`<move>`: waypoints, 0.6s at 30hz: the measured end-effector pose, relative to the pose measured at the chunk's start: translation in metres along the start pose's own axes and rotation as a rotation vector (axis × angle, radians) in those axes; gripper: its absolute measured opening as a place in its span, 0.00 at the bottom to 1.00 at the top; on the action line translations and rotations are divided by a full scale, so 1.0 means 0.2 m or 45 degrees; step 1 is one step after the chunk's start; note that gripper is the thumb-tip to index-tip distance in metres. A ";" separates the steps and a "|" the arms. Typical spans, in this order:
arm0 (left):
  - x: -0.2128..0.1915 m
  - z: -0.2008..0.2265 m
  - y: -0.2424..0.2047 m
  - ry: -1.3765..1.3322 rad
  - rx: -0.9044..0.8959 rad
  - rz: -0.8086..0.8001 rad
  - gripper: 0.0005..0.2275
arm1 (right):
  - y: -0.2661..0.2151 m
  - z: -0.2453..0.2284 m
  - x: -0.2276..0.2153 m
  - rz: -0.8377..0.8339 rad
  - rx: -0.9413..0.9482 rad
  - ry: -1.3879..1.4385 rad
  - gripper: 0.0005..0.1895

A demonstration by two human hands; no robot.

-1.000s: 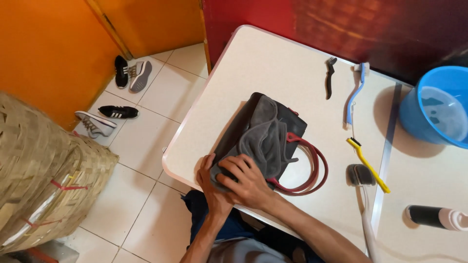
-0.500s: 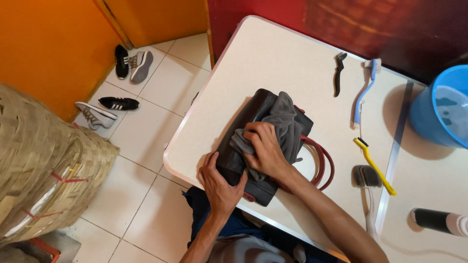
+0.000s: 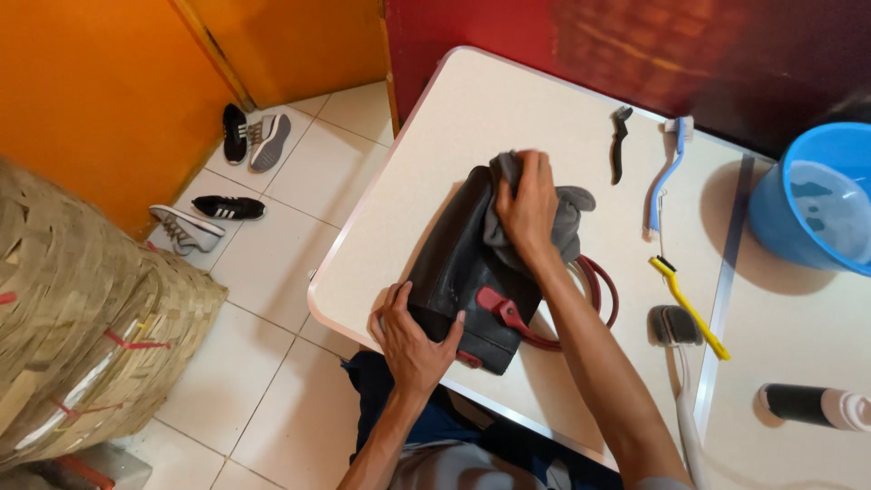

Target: Cleaning a black leather handbag using cleaning foam, a brush, and a cloth on a service counter.

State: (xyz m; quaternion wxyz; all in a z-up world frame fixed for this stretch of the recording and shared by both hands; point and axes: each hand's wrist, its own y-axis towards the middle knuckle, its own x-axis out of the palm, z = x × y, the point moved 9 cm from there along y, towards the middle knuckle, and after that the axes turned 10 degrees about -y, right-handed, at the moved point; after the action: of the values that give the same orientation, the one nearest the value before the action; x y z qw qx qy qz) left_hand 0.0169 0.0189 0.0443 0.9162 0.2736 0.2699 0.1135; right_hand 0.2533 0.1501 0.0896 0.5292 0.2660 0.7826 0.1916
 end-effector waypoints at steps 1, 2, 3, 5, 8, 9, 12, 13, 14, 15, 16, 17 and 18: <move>0.01 0.00 0.00 0.004 0.008 0.006 0.36 | -0.03 -0.07 -0.04 0.028 -0.062 -0.031 0.19; 0.01 0.00 0.01 -0.008 0.008 0.013 0.36 | -0.10 -0.13 -0.08 0.033 -0.071 -0.042 0.19; 0.01 -0.01 0.01 0.003 0.008 0.014 0.37 | -0.17 -0.24 -0.09 -0.025 -0.211 0.066 0.20; 0.03 -0.03 -0.02 0.006 -0.002 -0.001 0.37 | -0.36 -0.39 -0.16 -0.095 -0.338 0.163 0.22; 0.07 -0.13 -0.07 -0.036 -0.006 -0.026 0.33 | -0.61 -0.56 -0.19 -0.296 -0.510 0.489 0.14; 0.09 -0.18 -0.10 -0.108 0.004 -0.029 0.35 | -0.69 -0.59 -0.17 -0.297 -0.641 0.431 0.14; 0.06 -0.10 -0.06 -0.091 0.003 -0.030 0.37 | -0.67 -0.49 -0.09 -0.277 -0.691 0.336 0.15; 0.03 -0.04 -0.02 0.003 -0.005 -0.015 0.37 | -0.61 -0.42 -0.07 -0.253 -0.623 0.305 0.15; 0.02 -0.03 -0.02 0.011 -0.001 0.002 0.37 | -0.51 -0.38 -0.05 -0.246 -0.639 0.314 0.15; 0.02 -0.03 -0.01 0.012 -0.002 0.006 0.36 | -0.38 -0.29 -0.03 -0.194 -0.507 0.236 0.17; 0.01 -0.02 0.00 0.009 -0.002 0.004 0.36 | -0.26 -0.19 -0.03 -0.142 -0.368 0.156 0.21; 0.01 -0.02 0.00 0.014 0.003 0.015 0.36 | -0.18 -0.19 -0.01 -0.135 -0.377 0.163 0.21; 0.01 -0.02 0.00 0.028 0.009 0.014 0.35 | -0.09 -0.12 0.00 -0.137 -0.173 0.103 0.18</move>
State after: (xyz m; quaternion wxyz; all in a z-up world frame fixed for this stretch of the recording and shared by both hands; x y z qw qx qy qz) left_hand 0.0167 0.0211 0.0415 0.9115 0.2770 0.2789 0.1207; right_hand 0.2279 0.1359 0.0877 0.5234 0.1793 0.8017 0.2262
